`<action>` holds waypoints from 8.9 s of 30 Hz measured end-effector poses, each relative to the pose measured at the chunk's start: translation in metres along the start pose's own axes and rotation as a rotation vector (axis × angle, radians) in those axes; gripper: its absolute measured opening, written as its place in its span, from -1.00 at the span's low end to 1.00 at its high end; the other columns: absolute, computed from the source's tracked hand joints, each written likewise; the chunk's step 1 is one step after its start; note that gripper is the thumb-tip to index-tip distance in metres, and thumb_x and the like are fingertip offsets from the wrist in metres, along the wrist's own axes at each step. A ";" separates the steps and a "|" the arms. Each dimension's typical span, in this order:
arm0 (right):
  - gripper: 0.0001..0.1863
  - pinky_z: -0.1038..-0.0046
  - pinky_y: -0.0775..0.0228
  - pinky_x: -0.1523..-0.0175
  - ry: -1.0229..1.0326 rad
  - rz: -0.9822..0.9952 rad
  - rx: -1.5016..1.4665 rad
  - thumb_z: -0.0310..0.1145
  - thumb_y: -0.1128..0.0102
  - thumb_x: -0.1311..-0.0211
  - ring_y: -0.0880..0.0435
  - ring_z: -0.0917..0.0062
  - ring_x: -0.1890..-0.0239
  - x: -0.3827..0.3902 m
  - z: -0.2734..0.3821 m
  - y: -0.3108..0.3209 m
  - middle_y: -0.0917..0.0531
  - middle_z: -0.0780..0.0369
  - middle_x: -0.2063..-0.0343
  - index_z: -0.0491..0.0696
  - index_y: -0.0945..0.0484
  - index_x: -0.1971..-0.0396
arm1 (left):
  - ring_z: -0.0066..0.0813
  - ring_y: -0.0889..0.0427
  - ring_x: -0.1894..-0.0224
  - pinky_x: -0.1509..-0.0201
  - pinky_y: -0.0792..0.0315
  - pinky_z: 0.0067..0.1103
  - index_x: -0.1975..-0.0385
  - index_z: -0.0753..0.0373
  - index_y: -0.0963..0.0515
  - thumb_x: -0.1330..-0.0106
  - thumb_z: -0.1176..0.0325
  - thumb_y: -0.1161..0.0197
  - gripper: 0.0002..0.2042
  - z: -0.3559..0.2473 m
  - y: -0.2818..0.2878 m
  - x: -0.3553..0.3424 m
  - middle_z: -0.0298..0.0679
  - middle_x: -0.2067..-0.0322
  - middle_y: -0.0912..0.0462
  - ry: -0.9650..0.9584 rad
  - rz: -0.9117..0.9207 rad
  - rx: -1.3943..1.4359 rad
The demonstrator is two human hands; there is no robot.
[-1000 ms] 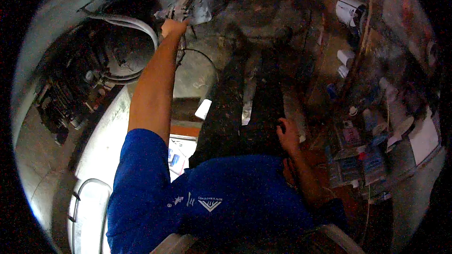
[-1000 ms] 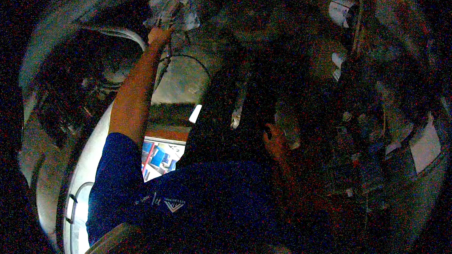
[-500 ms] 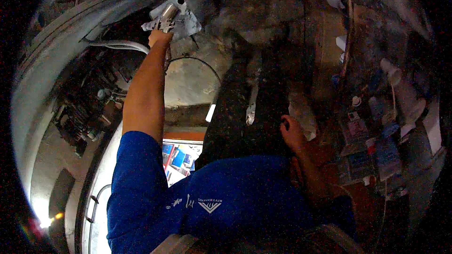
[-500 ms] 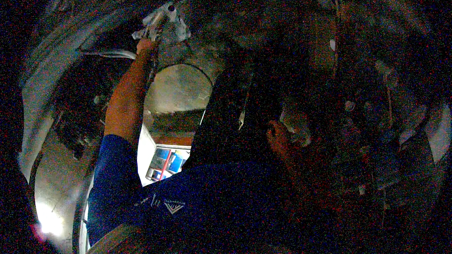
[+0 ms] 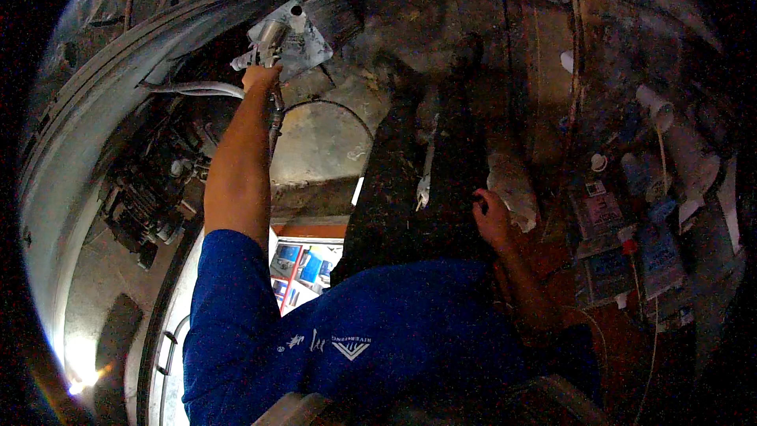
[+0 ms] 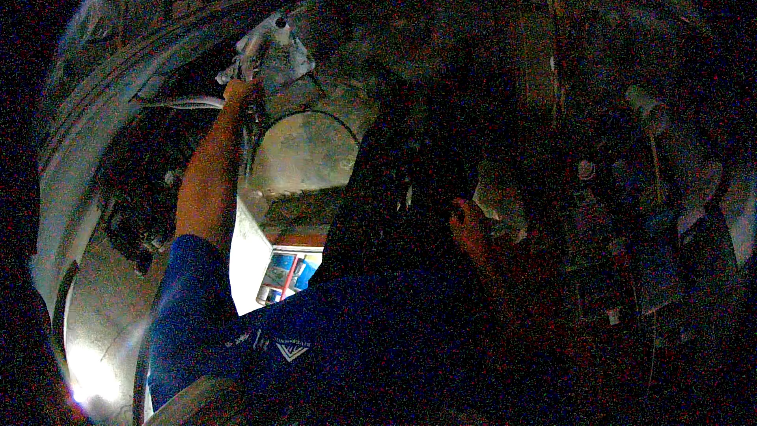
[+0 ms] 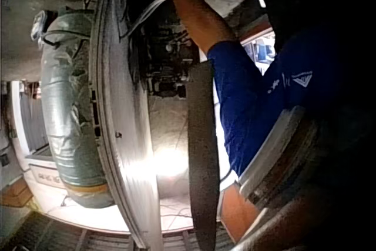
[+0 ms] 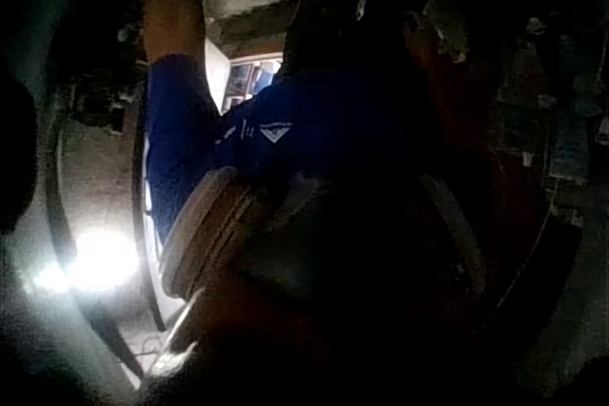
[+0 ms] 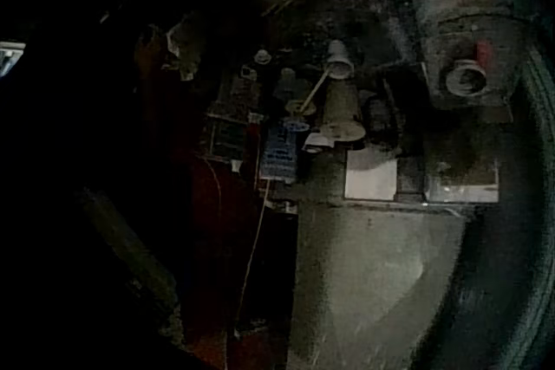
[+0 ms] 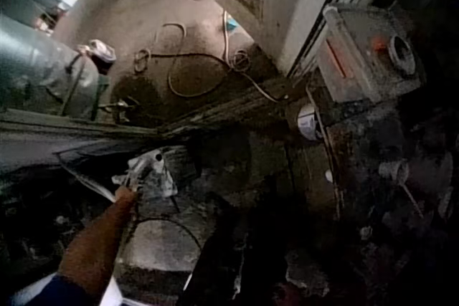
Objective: The person uses a spray gun to apply paint to a car covered with blue protective sheeting in a workshop. They adjust the masking, spray the surface, and later refill the spray gun cup with paint from a can.
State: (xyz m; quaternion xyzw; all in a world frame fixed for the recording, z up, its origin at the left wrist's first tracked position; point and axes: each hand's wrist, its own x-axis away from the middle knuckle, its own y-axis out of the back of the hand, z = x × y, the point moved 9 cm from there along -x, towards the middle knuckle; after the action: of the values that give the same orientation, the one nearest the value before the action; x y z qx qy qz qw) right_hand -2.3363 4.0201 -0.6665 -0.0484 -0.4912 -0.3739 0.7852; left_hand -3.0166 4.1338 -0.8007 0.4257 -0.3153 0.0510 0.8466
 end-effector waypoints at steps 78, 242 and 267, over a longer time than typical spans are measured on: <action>-0.70 0.49 -0.43 0.34 0.374 -1.019 -0.795 -0.21 -0.07 -0.41 -0.56 0.58 0.43 -0.239 -0.128 0.602 -0.63 0.22 0.41 -0.17 -0.52 0.12 | -0.29 -0.53 0.53 0.45 -0.49 -0.37 0.23 0.33 -0.48 -0.26 0.50 -0.08 -0.87 0.041 0.057 0.370 -0.09 0.47 -0.54 0.041 0.038 1.611; -0.81 0.55 -0.47 0.37 -0.517 -1.428 -1.140 -0.42 -0.16 -0.25 -0.64 0.60 0.40 -0.165 -0.244 -0.458 -0.67 0.28 0.33 -0.12 -0.59 0.17 | -0.12 -0.57 -0.08 -0.12 -0.46 -0.31 -0.27 0.28 -0.22 -0.37 0.19 -0.23 -0.44 -0.497 -0.290 0.384 -0.04 -0.05 -0.54 -1.949 0.539 -1.068; -0.70 0.24 -0.50 0.22 -1.019 -0.687 -0.065 -0.25 -0.09 -0.25 -0.65 0.37 0.27 -0.255 -0.436 -0.452 -0.64 0.19 0.27 -0.01 -0.52 0.05 | 0.05 -0.56 0.01 0.05 -0.48 -0.22 -0.25 0.26 -0.28 -0.32 0.08 -0.19 -0.42 -0.510 -0.413 0.250 0.09 0.02 -0.56 -1.945 -0.051 -1.351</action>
State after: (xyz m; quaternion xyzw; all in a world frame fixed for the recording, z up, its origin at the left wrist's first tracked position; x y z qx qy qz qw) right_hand -2.3630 3.6410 -1.2277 -0.0838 -0.7808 -0.5500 0.2843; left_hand -2.4207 4.2111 -1.1646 -0.2419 -0.7812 -0.4880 0.3051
